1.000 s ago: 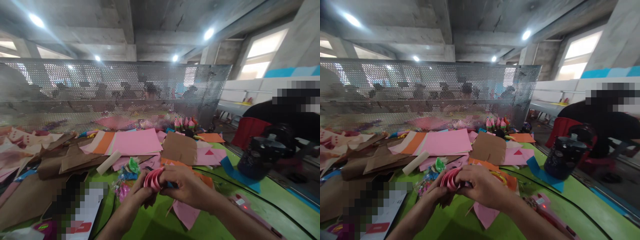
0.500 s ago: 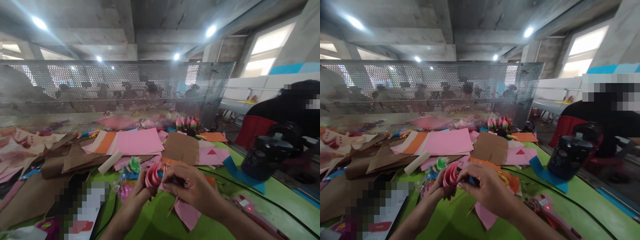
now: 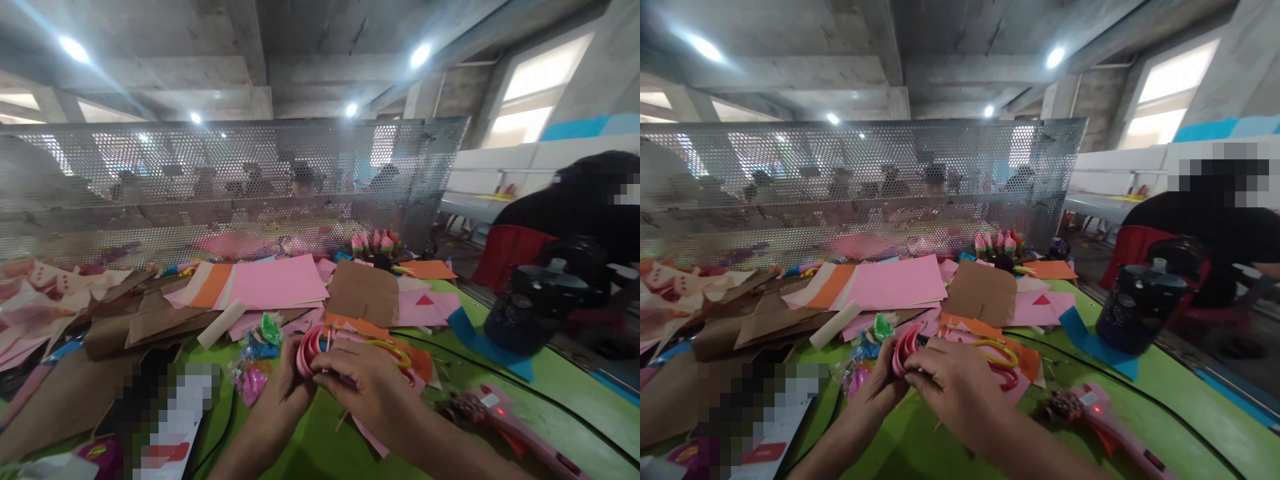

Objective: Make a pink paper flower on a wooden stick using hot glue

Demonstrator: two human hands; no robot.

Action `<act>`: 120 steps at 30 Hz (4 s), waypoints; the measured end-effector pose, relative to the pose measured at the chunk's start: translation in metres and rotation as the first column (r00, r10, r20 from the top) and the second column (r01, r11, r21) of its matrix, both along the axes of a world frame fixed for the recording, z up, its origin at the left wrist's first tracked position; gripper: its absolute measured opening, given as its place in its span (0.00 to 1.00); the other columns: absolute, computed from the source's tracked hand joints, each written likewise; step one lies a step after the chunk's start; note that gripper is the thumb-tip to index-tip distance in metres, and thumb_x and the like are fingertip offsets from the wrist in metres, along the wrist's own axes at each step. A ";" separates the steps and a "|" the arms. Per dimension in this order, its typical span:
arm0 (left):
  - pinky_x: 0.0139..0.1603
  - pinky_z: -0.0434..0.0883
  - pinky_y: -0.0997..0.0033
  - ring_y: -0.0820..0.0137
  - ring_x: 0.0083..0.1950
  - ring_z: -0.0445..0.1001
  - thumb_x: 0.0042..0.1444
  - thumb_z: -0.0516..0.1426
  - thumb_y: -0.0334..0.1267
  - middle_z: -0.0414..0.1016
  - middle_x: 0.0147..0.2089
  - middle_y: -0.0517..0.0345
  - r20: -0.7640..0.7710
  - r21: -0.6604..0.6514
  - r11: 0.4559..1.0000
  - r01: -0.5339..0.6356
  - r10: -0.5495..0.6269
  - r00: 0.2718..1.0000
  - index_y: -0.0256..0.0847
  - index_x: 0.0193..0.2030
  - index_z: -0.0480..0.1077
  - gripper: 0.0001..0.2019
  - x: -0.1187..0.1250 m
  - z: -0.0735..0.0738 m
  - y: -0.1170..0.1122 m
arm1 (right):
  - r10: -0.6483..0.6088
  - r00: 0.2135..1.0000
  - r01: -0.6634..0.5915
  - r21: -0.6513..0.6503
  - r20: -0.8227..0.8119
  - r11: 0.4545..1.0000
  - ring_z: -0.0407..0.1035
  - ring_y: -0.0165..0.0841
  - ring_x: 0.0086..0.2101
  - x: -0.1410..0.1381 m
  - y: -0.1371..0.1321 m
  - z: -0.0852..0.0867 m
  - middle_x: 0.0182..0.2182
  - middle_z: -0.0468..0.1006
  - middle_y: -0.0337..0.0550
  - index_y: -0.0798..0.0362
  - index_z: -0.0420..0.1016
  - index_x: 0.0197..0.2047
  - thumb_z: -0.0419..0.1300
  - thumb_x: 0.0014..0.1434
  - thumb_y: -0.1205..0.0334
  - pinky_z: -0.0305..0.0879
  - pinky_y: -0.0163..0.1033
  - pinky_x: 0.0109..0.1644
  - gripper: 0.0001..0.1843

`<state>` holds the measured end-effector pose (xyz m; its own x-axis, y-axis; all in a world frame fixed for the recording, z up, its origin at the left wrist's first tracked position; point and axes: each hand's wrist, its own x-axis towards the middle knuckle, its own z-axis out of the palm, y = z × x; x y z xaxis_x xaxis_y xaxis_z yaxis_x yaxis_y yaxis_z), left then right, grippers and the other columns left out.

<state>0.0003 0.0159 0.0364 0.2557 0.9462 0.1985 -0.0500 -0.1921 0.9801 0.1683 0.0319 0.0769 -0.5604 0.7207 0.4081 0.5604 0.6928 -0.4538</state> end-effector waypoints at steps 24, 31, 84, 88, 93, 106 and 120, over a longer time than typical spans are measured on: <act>0.37 0.61 0.72 0.68 0.37 0.63 0.58 0.56 0.41 0.67 0.34 0.61 0.107 -0.148 0.989 -0.031 0.047 0.993 0.44 0.55 0.64 0.18 -0.003 -0.015 0.006 | 0.040 0.997 -0.033 0.101 -0.073 0.994 0.69 0.32 0.30 0.006 -0.002 0.005 0.28 0.77 0.40 0.51 0.77 0.34 0.59 0.59 0.69 0.59 0.35 0.34 0.06; 0.33 0.61 0.73 0.70 0.33 0.66 0.58 0.56 0.48 0.69 0.32 0.61 0.151 -0.160 0.987 -0.028 0.053 0.987 0.42 0.60 0.57 0.26 -0.008 -0.032 0.017 | -0.013 0.926 -0.069 -0.204 -0.378 0.977 0.73 0.32 0.33 0.016 0.011 0.009 0.32 0.80 0.41 0.51 0.81 0.37 0.62 0.58 0.65 0.66 0.35 0.38 0.05; 0.30 0.62 0.73 0.69 0.29 0.70 0.53 0.61 0.55 0.75 0.30 0.58 0.192 -0.273 0.961 -0.043 0.098 0.976 0.42 0.71 0.49 0.43 -0.013 -0.031 0.019 | -0.206 0.790 -0.228 -0.589 -0.577 0.775 0.57 0.25 0.23 0.023 0.018 -0.007 0.21 0.67 0.34 0.55 0.71 0.28 0.67 0.54 0.50 0.54 0.30 0.26 0.17; 0.30 0.62 0.73 0.68 0.30 0.70 0.53 0.60 0.55 0.75 0.30 0.58 0.188 -0.274 0.960 -0.048 0.103 0.977 0.41 0.71 0.48 0.44 -0.014 -0.032 0.020 | -0.232 0.770 -0.204 -0.573 -0.595 0.794 0.61 0.26 0.24 0.024 0.020 -0.010 0.23 0.69 0.34 0.54 0.70 0.28 0.72 0.47 0.54 0.57 0.30 0.27 0.16; 0.30 0.62 0.72 0.69 0.29 0.70 0.53 0.60 0.55 0.75 0.30 0.58 0.197 -0.275 0.960 -0.054 0.111 0.974 0.42 0.70 0.49 0.42 -0.014 -0.034 0.021 | -0.234 0.794 -0.202 -0.606 -0.562 0.769 0.58 0.24 0.20 0.026 0.019 -0.006 0.19 0.67 0.33 0.54 0.70 0.25 0.69 0.51 0.50 0.53 0.30 0.23 0.18; 0.32 0.62 0.72 0.69 0.31 0.67 0.57 0.58 0.52 0.72 0.31 0.59 0.131 -0.246 0.965 -0.091 0.126 0.983 0.41 0.65 0.56 0.32 -0.009 -0.034 0.019 | 0.027 0.941 -0.093 -0.183 -0.338 0.979 0.72 0.32 0.32 0.016 0.012 -0.006 0.29 0.79 0.40 0.51 0.79 0.33 0.63 0.60 0.63 0.64 0.35 0.38 0.05; 0.37 0.63 0.73 0.70 0.36 0.65 0.58 0.58 0.51 0.71 0.39 0.58 0.076 -0.229 0.970 -0.082 0.102 0.992 0.45 0.61 0.62 0.26 -0.003 -0.020 0.004 | -0.018 0.990 0.025 0.047 -0.141 0.999 0.71 0.34 0.32 0.010 0.005 -0.021 0.31 0.78 0.41 0.50 0.76 0.35 0.61 0.60 0.68 0.60 0.37 0.36 0.04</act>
